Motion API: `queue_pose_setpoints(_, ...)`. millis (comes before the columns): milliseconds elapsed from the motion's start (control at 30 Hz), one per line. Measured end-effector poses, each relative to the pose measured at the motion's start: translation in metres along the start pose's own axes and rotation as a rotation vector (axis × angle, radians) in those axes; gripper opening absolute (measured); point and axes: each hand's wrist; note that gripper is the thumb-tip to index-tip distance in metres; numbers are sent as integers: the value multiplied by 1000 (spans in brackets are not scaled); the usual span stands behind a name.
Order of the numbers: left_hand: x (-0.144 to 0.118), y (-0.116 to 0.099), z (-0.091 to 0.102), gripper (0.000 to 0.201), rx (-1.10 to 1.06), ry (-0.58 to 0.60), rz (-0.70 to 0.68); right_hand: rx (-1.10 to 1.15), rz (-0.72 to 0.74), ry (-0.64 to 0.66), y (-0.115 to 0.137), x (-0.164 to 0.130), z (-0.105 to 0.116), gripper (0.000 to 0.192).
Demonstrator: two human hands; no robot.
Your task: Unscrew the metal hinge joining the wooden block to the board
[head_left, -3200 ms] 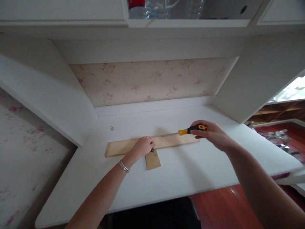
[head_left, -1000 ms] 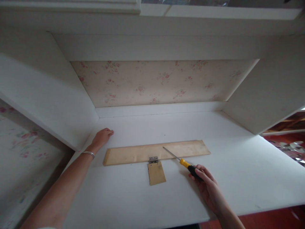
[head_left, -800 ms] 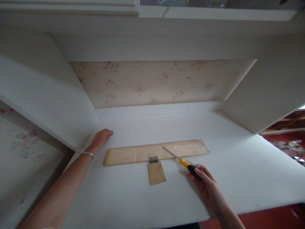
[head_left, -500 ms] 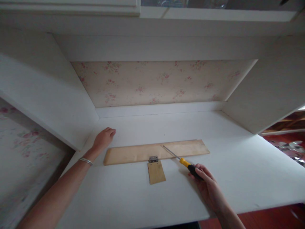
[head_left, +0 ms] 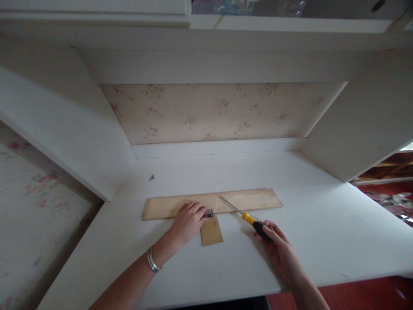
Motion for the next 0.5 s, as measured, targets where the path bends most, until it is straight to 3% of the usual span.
queue_pose_setpoints(233, 7, -3, -2, 10, 60, 31, 30, 3, -8, 4, -1, 2, 4, 21)
queue_pose_setpoints(500, 4, -9, -2, 13, 75, 25, 42, 4, -14, 3, 1, 3, 3, 19)
Point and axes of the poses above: each hand's wrist, its own x-axis towards the middle knuckle, its own z-axis out of the back of the hand, y = z × x, and after that the axes turned 2 degrees about y, right-handed
